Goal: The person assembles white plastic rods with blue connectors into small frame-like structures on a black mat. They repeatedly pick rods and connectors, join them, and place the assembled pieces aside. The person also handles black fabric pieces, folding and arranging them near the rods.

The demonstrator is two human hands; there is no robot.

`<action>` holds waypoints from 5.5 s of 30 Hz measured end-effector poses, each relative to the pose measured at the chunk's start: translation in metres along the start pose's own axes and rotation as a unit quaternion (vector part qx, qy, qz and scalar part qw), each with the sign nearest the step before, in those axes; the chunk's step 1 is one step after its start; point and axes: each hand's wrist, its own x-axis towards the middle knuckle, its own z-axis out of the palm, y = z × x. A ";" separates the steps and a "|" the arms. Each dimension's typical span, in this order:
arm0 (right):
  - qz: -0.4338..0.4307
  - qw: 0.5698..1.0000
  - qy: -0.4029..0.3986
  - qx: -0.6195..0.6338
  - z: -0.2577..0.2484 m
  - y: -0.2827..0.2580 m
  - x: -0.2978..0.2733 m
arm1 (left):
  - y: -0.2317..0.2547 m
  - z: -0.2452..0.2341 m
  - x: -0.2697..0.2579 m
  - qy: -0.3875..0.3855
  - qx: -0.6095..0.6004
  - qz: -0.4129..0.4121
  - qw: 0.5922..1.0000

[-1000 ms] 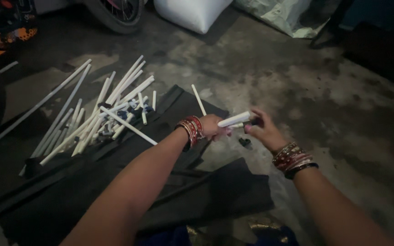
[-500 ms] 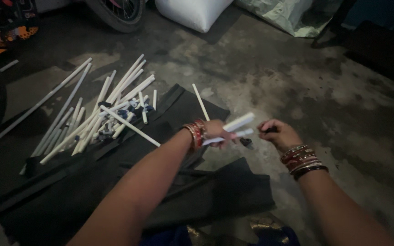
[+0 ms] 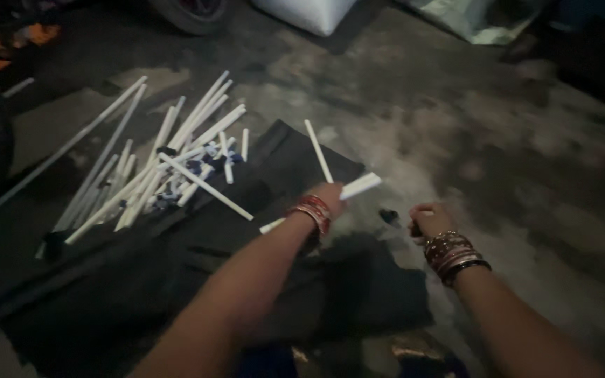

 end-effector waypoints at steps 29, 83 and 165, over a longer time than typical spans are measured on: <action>0.026 0.874 -0.273 0.402 0.187 -0.092 0.065 | -0.043 -0.012 0.020 0.221 -0.345 -0.113 0.905; -0.514 0.759 -0.086 -0.390 0.184 -0.027 -0.021 | -0.202 -0.116 -0.072 -0.028 0.361 0.010 0.932; -0.555 0.623 -0.198 -0.515 0.236 -0.023 -0.037 | -0.184 -0.079 -0.091 -0.051 0.332 0.056 0.940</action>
